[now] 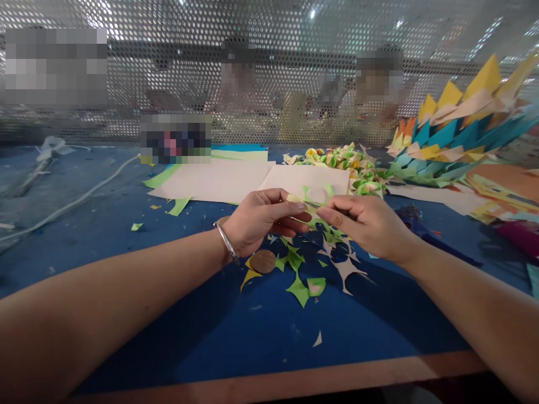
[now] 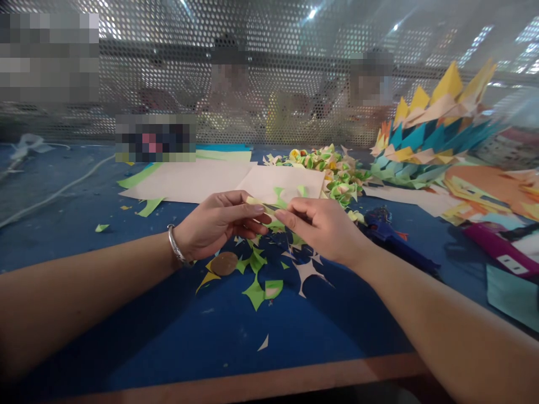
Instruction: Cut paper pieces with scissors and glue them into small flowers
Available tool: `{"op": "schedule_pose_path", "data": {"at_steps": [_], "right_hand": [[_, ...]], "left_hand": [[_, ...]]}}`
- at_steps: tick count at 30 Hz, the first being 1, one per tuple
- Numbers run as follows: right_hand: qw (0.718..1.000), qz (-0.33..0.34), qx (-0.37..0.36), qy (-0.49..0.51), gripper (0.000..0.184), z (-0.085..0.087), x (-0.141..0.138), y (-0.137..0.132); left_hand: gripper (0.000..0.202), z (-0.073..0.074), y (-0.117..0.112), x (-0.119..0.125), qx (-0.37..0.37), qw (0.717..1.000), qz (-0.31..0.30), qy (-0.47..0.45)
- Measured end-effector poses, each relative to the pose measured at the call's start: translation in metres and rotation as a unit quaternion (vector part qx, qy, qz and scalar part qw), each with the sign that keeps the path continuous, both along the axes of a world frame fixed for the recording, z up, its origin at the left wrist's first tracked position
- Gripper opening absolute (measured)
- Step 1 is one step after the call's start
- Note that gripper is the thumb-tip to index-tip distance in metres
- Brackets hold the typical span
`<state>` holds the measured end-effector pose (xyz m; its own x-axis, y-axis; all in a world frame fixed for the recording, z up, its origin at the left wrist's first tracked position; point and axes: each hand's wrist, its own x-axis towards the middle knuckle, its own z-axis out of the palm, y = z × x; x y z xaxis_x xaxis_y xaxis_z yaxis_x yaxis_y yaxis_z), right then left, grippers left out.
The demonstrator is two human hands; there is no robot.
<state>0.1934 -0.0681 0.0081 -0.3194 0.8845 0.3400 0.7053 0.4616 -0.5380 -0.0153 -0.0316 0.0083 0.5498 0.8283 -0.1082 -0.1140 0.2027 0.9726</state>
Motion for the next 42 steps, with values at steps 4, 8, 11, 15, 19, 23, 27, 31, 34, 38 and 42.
{"op": "schedule_pose_path", "data": {"at_steps": [4,8,11,15,19,23,27,31,34,38,42], "right_hand": [[1.000,0.002,0.003,-0.002,0.043,-0.0006,-0.0003,-0.0005],[1.000,-0.001,0.005,-0.006,0.043,-0.0001,-0.0008,-0.0012],[1.000,0.000,0.005,-0.004,0.044,0.0000,-0.0003,-0.0010],[1.000,-0.003,-0.006,-0.002,0.044,0.0000,-0.0001,-0.0010],[1.000,-0.001,-0.009,0.005,0.045,0.0005,-0.0006,-0.0012],[1.000,0.002,-0.007,0.006,0.045,0.0006,-0.0002,-0.0013],[1.000,0.003,-0.009,0.012,0.044,0.0004,-0.0001,-0.0018],[1.000,0.002,-0.009,0.015,0.044,0.0003,-0.0008,-0.0023],[1.000,0.000,-0.010,0.011,0.044,0.0005,-0.0012,-0.0022],[1.000,-0.001,-0.006,0.005,0.044,0.0006,-0.0009,-0.0019],[1.000,-0.002,-0.005,0.008,0.045,0.0000,-0.0008,-0.0020]], "left_hand": [[0.017,0.0001,-0.0003,0.0001,-0.001,1.000,-0.003,-0.001],[0.018,-0.0001,-0.0004,0.0008,0.005,1.000,-0.001,0.004],[0.018,-0.0001,-0.0008,0.0009,0.007,1.000,-0.001,0.005],[0.017,-0.0002,-0.0008,0.0010,0.004,1.000,-0.002,0.004],[0.018,-0.0003,-0.0005,0.0010,0.006,1.000,-0.009,0.001],[0.019,-0.0007,-0.0004,0.0006,0.003,1.000,-0.015,0.000],[0.021,-0.0012,0.0001,0.0003,-0.002,1.000,-0.021,-0.001],[0.022,-0.0017,0.0005,-0.0002,-0.002,1.000,-0.018,0.001],[0.022,-0.0021,0.0008,-0.0003,-0.001,1.000,-0.020,0.001],[0.022,-0.0030,0.0013,-0.0003,0.004,1.000,-0.021,-0.003],[0.021,-0.0041,0.0018,-0.0003,0.003,1.000,-0.026,-0.008]]}}
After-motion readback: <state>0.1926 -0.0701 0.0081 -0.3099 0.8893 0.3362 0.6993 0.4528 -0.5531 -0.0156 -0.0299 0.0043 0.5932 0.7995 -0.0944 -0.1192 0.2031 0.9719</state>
